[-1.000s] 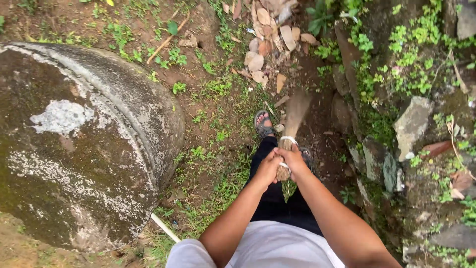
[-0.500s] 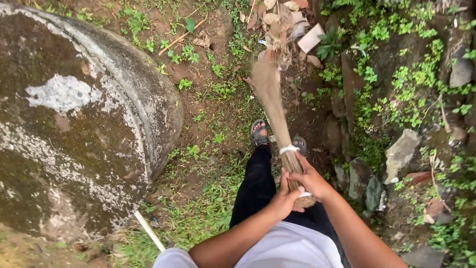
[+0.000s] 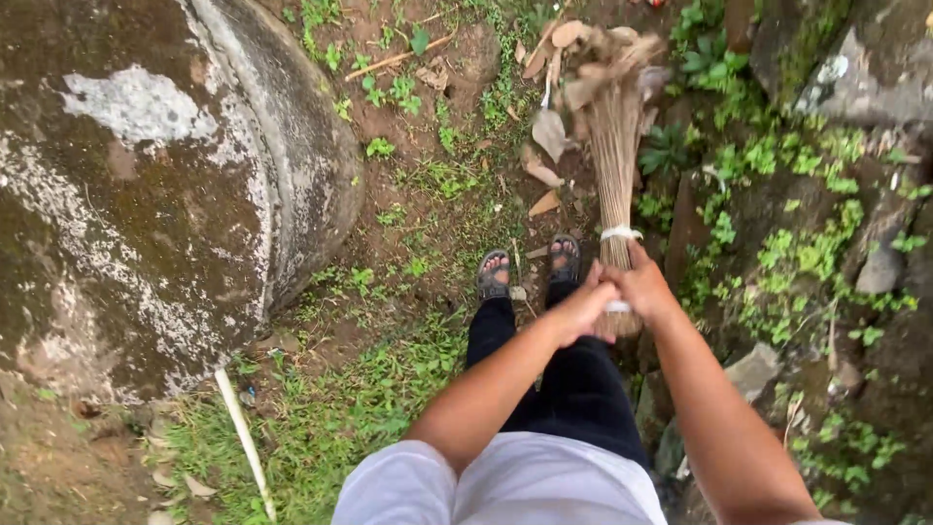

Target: Sweeping litter and dry leaves from a dirt area near a stone wall using a stick broom.

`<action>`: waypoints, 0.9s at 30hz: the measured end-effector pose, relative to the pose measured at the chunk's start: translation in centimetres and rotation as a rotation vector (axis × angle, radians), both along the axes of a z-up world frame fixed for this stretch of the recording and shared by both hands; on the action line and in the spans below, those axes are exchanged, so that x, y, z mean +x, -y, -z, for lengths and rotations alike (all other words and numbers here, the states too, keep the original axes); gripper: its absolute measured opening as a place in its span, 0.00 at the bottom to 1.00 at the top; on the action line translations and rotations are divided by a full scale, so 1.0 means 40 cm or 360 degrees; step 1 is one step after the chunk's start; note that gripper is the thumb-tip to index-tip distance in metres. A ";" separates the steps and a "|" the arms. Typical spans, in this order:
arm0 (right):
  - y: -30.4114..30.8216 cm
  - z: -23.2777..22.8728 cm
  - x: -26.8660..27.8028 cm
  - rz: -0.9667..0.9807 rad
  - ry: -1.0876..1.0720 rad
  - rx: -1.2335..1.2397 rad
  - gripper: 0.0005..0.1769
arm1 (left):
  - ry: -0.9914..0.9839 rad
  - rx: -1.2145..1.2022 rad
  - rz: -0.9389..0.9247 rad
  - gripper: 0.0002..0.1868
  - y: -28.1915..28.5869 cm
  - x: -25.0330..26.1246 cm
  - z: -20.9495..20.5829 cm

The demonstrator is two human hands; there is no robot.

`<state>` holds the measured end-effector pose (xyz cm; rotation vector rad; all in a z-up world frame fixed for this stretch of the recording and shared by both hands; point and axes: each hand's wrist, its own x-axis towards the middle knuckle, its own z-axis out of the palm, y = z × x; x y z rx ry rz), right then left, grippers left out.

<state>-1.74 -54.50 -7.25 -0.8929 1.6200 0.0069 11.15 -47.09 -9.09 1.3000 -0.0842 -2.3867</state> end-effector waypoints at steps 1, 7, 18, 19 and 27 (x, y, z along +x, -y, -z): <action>-0.009 -0.004 -0.019 -0.0090 -0.0039 -0.0128 0.52 | 0.0039 -0.0061 -0.0004 0.51 -0.016 -0.021 0.006; -0.084 -0.065 -0.090 -0.0349 0.0250 0.0041 0.53 | -0.0109 0.0305 -0.0283 0.55 -0.144 -0.107 -0.142; 0.069 0.052 -0.144 -0.0273 0.0171 0.0234 0.45 | -0.0046 0.0136 -0.0291 0.44 0.031 -0.176 0.010; 0.064 0.031 -0.157 -0.0236 0.0137 0.0140 0.48 | 0.0076 0.0148 -0.0240 0.48 0.043 -0.181 -0.036; 0.019 0.077 -0.222 -0.0319 0.0540 0.0427 0.48 | -0.0138 0.0367 -0.0496 0.42 -0.090 -0.282 -0.001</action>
